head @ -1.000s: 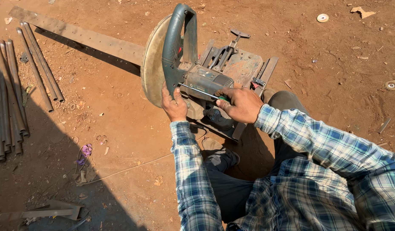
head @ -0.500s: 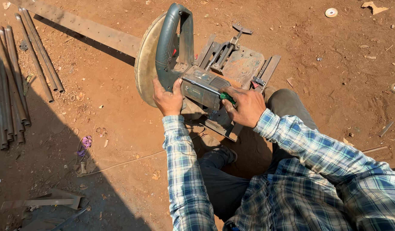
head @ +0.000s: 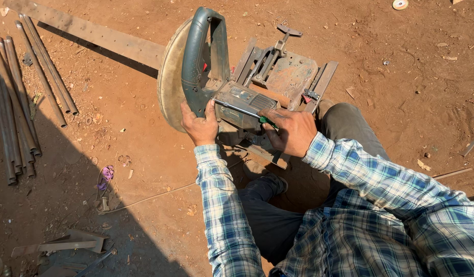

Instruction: The person uses a screwdriver to tighten or loosen screws on a metal cutting machine. They adjust multiple screws on the machine's housing and base while seated on the ground.

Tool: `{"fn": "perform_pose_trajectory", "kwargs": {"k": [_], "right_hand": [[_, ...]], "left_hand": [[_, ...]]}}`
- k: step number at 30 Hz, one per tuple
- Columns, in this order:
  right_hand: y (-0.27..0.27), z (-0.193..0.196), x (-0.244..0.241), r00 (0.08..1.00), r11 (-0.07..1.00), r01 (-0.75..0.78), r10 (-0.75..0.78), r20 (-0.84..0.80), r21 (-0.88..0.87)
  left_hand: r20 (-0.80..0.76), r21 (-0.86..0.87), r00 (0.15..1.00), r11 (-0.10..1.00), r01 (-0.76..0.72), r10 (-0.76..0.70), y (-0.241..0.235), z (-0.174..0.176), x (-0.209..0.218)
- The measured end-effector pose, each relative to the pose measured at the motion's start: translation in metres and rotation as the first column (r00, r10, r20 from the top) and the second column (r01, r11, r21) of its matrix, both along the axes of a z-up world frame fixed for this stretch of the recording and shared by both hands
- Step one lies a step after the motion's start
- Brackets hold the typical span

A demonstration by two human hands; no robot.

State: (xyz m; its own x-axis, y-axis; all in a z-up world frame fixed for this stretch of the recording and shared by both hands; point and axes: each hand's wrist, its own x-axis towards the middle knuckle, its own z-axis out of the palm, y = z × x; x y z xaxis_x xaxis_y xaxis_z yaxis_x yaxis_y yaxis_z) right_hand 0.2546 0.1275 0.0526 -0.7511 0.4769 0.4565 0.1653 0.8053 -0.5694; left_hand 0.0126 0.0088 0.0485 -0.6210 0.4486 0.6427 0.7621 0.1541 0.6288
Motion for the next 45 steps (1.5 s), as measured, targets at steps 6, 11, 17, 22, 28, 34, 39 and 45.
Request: {"fn": "perform_pose_trajectory", "kwargs": {"k": [6, 11, 17, 22, 28, 34, 39, 45], "right_hand": [[-0.001, -0.002, 0.001, 0.999, 1.000, -0.004, 0.005, -0.034, 0.011], [-0.001, -0.005, 0.001, 0.998, 1.000, 0.003, -0.001, -0.064, 0.031], [-0.002, -0.004, 0.001, 0.999, 1.000, 0.009, -0.008, -0.044, 0.030], [-0.002, 0.000, 0.002, 0.997, 0.981, 0.034, -0.021, -0.068, 0.193], [-0.002, -0.002, 0.006, 0.995, 0.904, 0.075, -0.038, -0.096, 0.422], [-0.004, -0.009, -0.003, 0.996, 0.999, -0.027, 0.024, 0.083, 0.034], [0.018, -0.008, -0.018, 0.970, -0.248, -0.171, 0.125, -0.207, -0.953], [0.011, -0.007, -0.015, 0.996, 0.334, -0.091, 0.024, -0.088, -0.938]], "left_hand": [[0.011, 0.004, 1.000, 1.000, 0.014, -0.014, -0.001, -0.002, -0.001], [-0.012, 0.001, 1.000, 1.000, 0.000, 0.000, 0.000, -0.003, -0.002], [-0.006, -0.009, 1.000, 1.000, -0.022, 0.022, -0.001, -0.004, -0.001], [-0.030, -0.012, 0.999, 0.999, -0.034, 0.034, 0.000, -0.003, -0.003], [-0.029, -0.020, 0.999, 0.999, -0.033, 0.033, -0.001, -0.005, -0.001], [0.104, -0.047, 0.994, 0.998, -0.030, 0.035, -0.001, 0.000, -0.001], [-0.135, -0.047, 0.978, 0.985, -0.165, 0.158, -0.013, -0.001, 0.041], [-0.636, -0.211, 0.755, 0.977, 0.029, -0.160, -0.006, -0.018, 0.126]]}}
